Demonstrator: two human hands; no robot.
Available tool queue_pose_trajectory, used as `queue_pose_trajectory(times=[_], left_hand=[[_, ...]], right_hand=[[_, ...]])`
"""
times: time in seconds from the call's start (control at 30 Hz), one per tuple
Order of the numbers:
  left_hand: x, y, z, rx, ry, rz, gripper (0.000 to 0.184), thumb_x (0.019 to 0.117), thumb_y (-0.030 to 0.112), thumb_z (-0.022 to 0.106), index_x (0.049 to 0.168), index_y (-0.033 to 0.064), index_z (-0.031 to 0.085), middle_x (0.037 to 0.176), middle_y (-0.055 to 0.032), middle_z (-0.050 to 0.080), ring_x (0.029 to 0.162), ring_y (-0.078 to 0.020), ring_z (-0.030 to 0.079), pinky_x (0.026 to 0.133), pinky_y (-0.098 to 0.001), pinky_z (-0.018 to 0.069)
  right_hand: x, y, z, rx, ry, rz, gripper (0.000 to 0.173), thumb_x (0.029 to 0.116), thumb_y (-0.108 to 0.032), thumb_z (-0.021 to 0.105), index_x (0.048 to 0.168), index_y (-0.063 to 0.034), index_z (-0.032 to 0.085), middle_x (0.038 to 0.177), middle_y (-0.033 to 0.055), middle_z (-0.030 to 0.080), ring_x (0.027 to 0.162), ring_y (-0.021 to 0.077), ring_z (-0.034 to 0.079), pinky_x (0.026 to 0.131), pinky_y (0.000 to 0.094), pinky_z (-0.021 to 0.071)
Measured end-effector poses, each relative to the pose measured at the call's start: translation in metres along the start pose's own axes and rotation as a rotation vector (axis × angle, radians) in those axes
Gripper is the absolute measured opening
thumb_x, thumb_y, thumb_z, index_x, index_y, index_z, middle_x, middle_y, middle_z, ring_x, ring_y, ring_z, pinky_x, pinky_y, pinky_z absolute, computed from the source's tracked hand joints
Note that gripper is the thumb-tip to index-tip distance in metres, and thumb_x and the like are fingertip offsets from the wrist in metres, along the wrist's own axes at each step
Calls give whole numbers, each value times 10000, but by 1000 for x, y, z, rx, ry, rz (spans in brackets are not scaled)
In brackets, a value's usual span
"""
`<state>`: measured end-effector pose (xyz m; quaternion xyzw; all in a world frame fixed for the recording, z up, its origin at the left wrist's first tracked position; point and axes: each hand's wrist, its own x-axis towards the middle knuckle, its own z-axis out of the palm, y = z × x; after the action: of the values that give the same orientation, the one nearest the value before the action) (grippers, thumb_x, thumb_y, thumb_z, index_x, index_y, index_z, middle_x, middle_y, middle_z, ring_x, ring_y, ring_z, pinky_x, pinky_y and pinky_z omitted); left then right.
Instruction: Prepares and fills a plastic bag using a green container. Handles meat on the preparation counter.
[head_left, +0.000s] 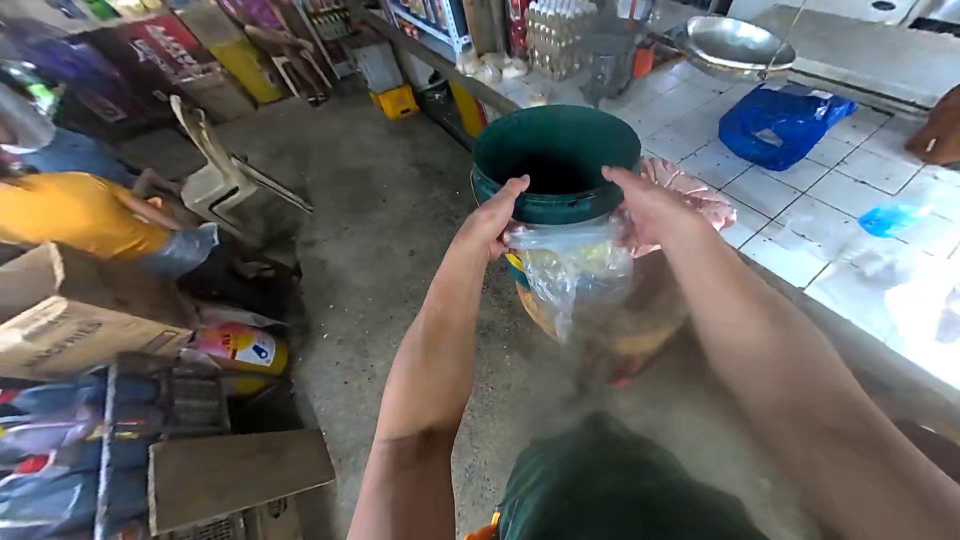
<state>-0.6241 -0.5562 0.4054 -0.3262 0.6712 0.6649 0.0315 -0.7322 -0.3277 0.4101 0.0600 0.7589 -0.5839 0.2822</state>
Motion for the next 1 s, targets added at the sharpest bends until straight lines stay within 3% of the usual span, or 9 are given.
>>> queue_pose_trajectory(times=[0.1,0.2,0.33,0.43,0.53,0.67,0.73,0.83,1.0], left_hand=[[7,12,2,-49,29,11,642,934,667,552,1280,126,565,946,-112,620,776,-238,643,694,-414,572],[15,14,6,-125,35,15,559,933,602,583,1270,157,557,931,-95,600,784,-244,642,719,-447,583],[30,6,13,-195,31,52,351,963,530,561,935,184,510,649,12,430,529,-152,478,570,-373,530],[33,5,18,-229,33,65,381,978,539,544,1064,167,544,744,-23,517,638,-184,574,663,-411,574],[19,1,26,-210,109,39,369,965,536,567,918,176,506,680,-2,477,567,-158,526,586,-365,539],[-7,-23,31,-210,102,49,335,972,512,555,907,189,489,643,21,422,513,-137,465,540,-345,516],[-21,-36,35,-190,90,50,323,972,502,551,945,181,525,685,7,476,565,-148,519,577,-356,535],[-47,-57,45,-161,104,51,285,968,433,560,848,181,505,655,13,468,547,-137,498,548,-330,502],[-85,-92,53,-148,87,-11,207,979,297,528,838,149,501,645,-3,483,536,-137,504,528,-311,495]], right_hand=[[13,-9,3,61,2,-30,742,868,-689,633,1396,-189,484,965,91,576,670,213,587,605,427,556],[15,-10,5,85,1,-44,772,893,-633,623,1484,-181,415,1197,160,594,912,292,651,720,475,574],[12,-6,6,127,16,-77,852,895,-555,683,1543,-149,307,1339,188,560,1067,326,651,772,492,591],[13,-7,5,137,23,-71,885,877,-562,698,1542,-144,291,1297,181,577,1008,308,661,753,474,595],[12,0,-1,87,-33,-57,827,887,-623,651,1505,-149,371,1236,153,580,972,277,643,764,453,575],[7,29,-7,82,-115,-77,681,905,-675,585,1341,-155,527,964,74,537,740,199,569,664,409,539],[-3,47,-11,93,-144,-90,631,920,-660,572,1290,-150,542,893,53,522,677,186,550,630,410,537],[-24,74,-22,90,-193,-95,650,937,-634,574,1341,-126,541,978,85,544,756,215,569,687,444,542],[-55,120,-25,106,-221,-97,492,959,-535,601,1200,-107,570,820,35,501,595,162,517,572,382,533]])
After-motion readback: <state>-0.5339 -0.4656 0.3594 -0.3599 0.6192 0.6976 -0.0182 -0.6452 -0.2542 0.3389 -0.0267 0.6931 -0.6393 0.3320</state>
